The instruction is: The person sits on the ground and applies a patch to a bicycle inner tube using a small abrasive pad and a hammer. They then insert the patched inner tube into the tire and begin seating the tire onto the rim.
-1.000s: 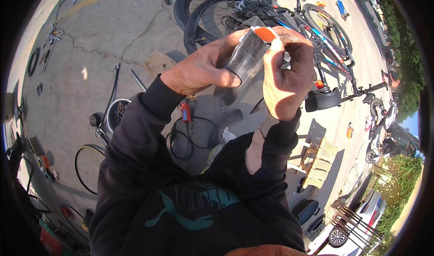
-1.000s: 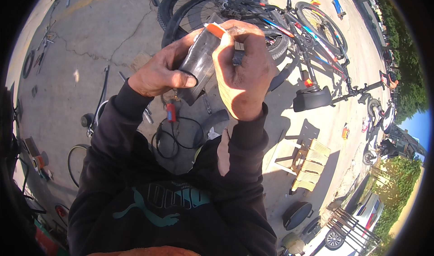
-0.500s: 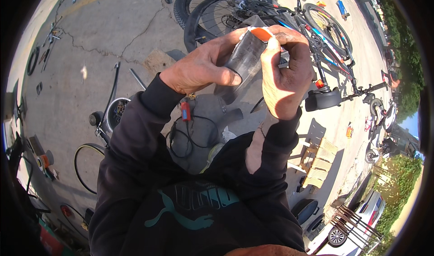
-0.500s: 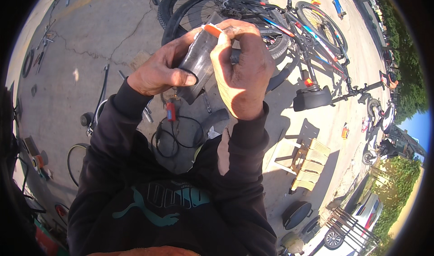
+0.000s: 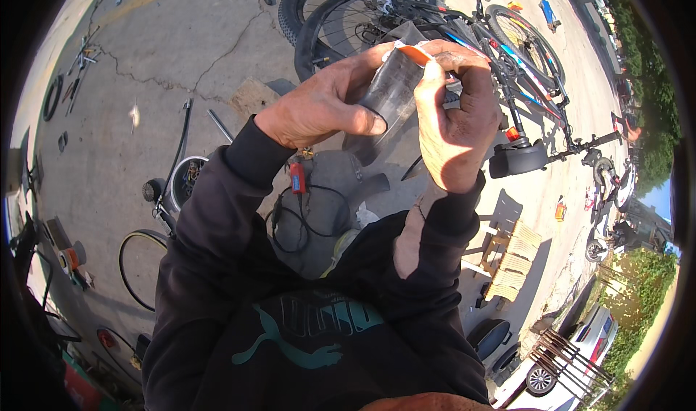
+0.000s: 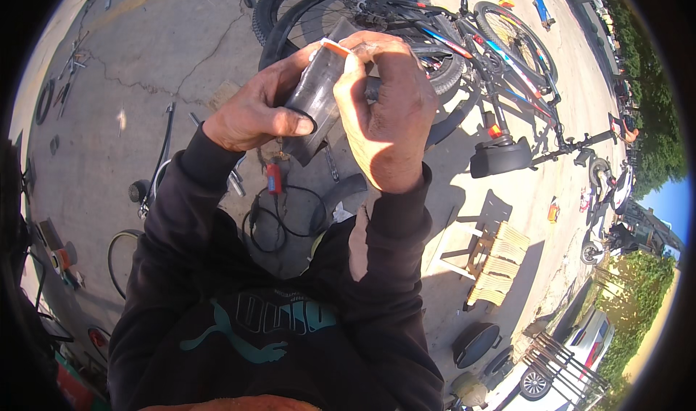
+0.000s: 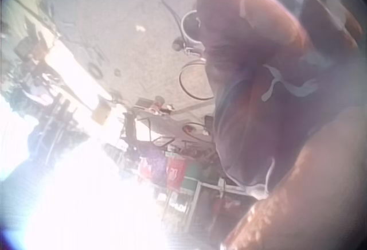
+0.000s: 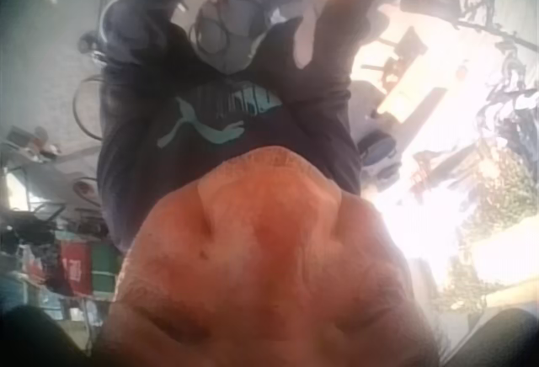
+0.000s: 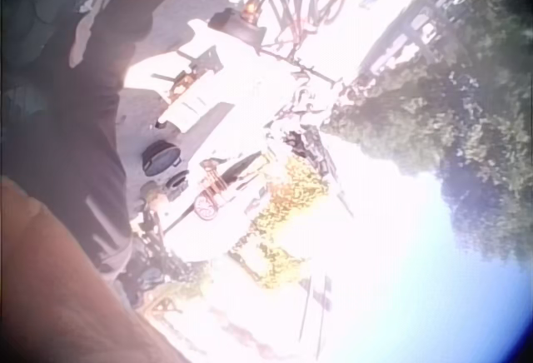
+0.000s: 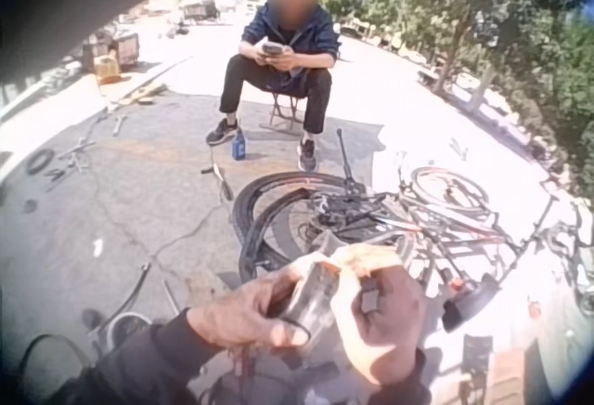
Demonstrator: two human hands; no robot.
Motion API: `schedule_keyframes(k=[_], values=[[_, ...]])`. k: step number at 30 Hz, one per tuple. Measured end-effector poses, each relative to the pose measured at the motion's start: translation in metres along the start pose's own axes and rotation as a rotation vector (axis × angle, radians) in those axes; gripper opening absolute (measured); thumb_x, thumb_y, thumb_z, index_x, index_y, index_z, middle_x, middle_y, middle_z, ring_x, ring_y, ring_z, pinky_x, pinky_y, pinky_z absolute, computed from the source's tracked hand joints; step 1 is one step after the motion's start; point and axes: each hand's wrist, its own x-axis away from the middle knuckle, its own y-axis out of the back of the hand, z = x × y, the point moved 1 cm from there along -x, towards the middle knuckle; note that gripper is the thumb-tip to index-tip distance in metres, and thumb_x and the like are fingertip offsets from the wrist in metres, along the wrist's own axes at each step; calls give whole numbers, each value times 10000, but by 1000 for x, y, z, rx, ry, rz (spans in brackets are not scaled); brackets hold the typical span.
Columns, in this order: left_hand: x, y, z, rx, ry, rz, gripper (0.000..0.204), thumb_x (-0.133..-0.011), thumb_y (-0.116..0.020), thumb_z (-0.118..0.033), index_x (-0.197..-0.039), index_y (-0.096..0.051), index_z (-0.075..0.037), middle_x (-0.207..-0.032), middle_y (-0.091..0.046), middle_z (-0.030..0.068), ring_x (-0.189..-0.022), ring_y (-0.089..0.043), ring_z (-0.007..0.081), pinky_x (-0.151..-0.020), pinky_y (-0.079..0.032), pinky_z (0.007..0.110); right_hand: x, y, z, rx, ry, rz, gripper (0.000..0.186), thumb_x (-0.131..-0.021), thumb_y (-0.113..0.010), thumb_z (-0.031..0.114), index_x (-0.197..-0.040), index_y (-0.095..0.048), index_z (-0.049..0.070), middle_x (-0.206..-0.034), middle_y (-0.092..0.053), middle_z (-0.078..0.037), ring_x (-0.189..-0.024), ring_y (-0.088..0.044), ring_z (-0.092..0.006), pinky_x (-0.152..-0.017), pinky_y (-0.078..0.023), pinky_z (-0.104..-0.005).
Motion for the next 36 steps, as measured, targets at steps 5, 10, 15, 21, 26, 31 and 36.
schedule_keyframes(k=[5,10,15,21,26,31,36], values=[[0,0,0,15,-15,4,866,-736,-764,-103,-1524,-409,-61,-1440,-481,49,-1338,-421,163,-1125,-327,322,1,0,2,33,-12,31,53,-961,-615,31,-1007,-591,18,-1089,-693,-121,-958,-658,-187,-832,-517,-308],[1,-1,-3,26,-3,-4,869,-737,-770,-113,-1523,-405,-53,-1426,-490,45,-1329,-428,155,-1117,-333,311,1,0,4,51,-8,37,54,-960,-611,29,-1010,-592,22,-1102,-702,-115,-954,-666,-189,-826,-521,-306],[-1,3,-2,46,27,-4,967,-721,-744,27,-1580,-307,-56,-1455,-483,38,-1292,-478,135,-1053,-405,262,0,0,8,71,-25,72,77,-949,-604,8,-1025,-604,20,-1106,-705,-107,-970,-671,-192,-840,-518,-305],[-1,4,-2,46,25,-7,963,-727,-751,36,-1578,-308,-55,-1452,-487,39,-1288,-486,134,-1047,-422,264,-1,-1,7,78,19,80,96,-928,-614,-13,-1019,-621,14,-1090,-706,-116,-998,-683,-223,-863,-520,-319],[0,6,0,60,32,-4,964,-726,-769,28,-1573,-317,-58,-1445,-493,42,-1281,-500,137,-1052,-433,266,-2,-2,6,85,48,78,95,-922,-626,-13,-1014,-627,12,-1070,-708,-120,-1014,-682,-242,-896,-515,-339],[-1,6,-1,54,31,-4,965,-724,-767,33,-1573,-317,-60,-1446,-493,44,-1269,-514,141,-1054,-438,271,-3,-1,8,104,48,94,78,-912,-634,-17,-983,-636,13,-1060,-708,-119,-1023,-677,-254,-918,-505,-352],[-1,5,-3,49,42,-10,972,-724,-764,39,-1577,-310,-62,-1455,-487,50,-1277,-514,147,-1062,-437,280,-3,-1,7,128,77,100,94,-896,-638,-27,-980,-637,17,-1063,-709,-115,-1027,-674,-261,-925,-503,-364]])
